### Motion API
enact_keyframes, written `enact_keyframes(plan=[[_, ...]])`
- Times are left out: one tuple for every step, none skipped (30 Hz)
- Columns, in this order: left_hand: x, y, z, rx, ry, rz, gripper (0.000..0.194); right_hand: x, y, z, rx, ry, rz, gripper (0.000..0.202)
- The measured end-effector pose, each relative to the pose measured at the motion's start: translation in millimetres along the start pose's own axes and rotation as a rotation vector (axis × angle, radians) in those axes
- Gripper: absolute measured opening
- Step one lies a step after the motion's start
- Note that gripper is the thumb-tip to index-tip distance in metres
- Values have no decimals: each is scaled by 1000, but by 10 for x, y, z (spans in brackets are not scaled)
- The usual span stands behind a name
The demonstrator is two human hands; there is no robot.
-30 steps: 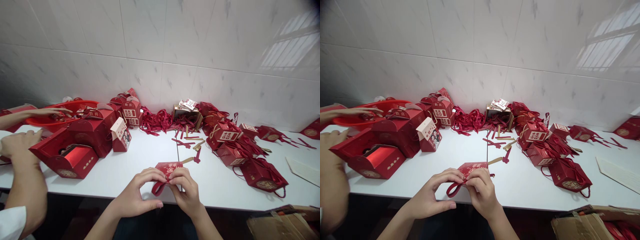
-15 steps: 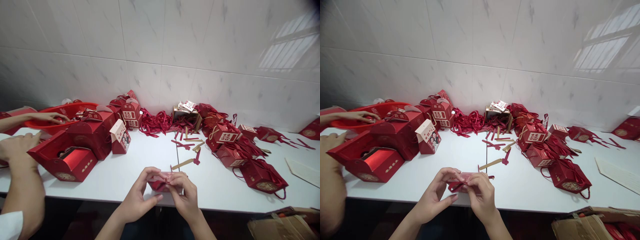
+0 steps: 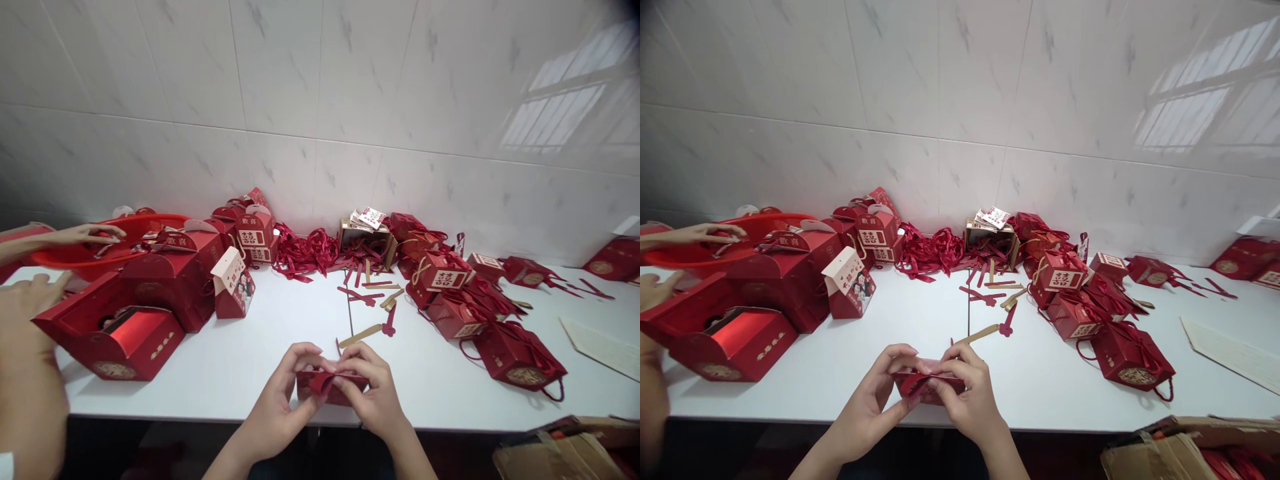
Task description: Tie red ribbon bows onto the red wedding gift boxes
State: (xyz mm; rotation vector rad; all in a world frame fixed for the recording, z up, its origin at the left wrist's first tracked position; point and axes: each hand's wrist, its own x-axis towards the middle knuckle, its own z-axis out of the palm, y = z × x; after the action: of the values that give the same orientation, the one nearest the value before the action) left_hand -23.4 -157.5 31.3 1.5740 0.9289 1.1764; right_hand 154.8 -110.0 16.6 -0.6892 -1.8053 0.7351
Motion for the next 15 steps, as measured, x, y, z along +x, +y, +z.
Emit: enact_keyframes(plan=[[2,2,3,10,2,-5,36,-3,4,12,4,3,7,14],[3,4,5,25,7,-14,35,-6,8,26,10,7,13,14],[3,7,6,44,13,-23,35,-6,11,40,15,12,18,13],[3,12,6,66,19,-32,35,-3,13,50,14,19,22,13],[3,18,5,89,21,-38,36,2,17,54,1,27,25,12],[4,28,-1,113,20,-37,38,10,22,50,-24,34,28,12],[8,39,-12,144,14,-30,41,19,30,36,-57,43,28,11],[15,52,-34,193,11,-13,45,29,42,11,-94,51,27,9],[27,66,-69,262,18,12,49,39,58,-23,-126,54,25,9],[44,77,-122,351,42,40,54,47,77,-68,-145,52,26,14],[69,84,-195,451,96,69,58,52,100,-120,-143,33,33,19],[100,85,-291,557,186,95,60,57,124,-178,-123,0,44,21],[140,78,-408,654,308,118,61,61,149,-243,-95,-42,56,20],[184,62,-544,736,478,139,60,67,172,-314,-69,-80,69,16],[233,40,-695,817,665,154,58,81,190,-393,-51,-95,85,12]])
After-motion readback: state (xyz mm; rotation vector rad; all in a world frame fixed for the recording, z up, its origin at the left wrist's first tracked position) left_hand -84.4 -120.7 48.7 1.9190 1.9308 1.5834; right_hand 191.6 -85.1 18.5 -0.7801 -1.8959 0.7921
